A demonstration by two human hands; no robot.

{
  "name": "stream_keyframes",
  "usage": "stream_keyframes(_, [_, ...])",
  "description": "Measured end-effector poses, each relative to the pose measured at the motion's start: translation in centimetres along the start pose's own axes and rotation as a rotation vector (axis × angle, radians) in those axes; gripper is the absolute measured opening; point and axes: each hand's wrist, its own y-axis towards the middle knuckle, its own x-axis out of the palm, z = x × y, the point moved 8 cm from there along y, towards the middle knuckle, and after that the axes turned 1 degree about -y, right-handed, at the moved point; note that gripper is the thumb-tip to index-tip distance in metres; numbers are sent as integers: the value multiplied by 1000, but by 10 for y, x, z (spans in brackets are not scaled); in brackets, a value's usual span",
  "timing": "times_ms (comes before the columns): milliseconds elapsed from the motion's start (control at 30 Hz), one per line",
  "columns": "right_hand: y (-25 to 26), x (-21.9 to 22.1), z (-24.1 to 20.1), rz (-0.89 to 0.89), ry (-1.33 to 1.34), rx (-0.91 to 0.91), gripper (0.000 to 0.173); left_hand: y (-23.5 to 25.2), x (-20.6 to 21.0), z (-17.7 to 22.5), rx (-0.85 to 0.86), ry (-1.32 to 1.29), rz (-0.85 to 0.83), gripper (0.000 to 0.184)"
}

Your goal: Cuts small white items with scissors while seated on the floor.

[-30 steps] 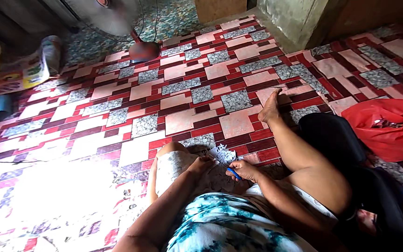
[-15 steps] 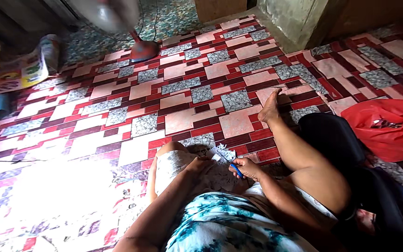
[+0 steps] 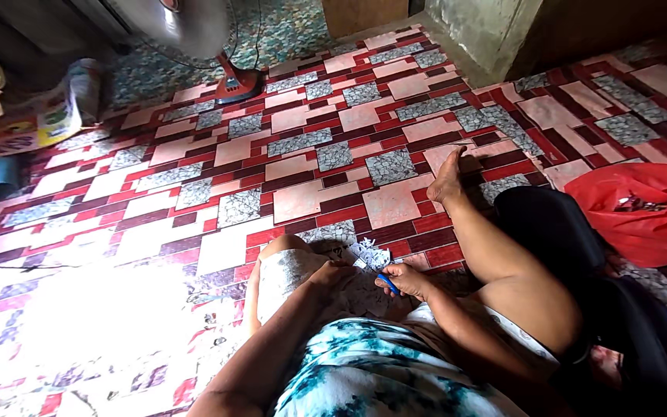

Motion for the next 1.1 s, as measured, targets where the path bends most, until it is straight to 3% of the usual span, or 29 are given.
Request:
stream_keyframes(200, [-3,-7,-4,60,59,-42,26,-3,1,2,-7,-11,14,8])
stream_keyframes(400, [-5,0,2,-41,17,63,35,-1,-1,1,10,-38,24,7])
stream_keyframes(1100, [1,2,1,-24,-15,9,29,0,2,1,8,-20,-5,7])
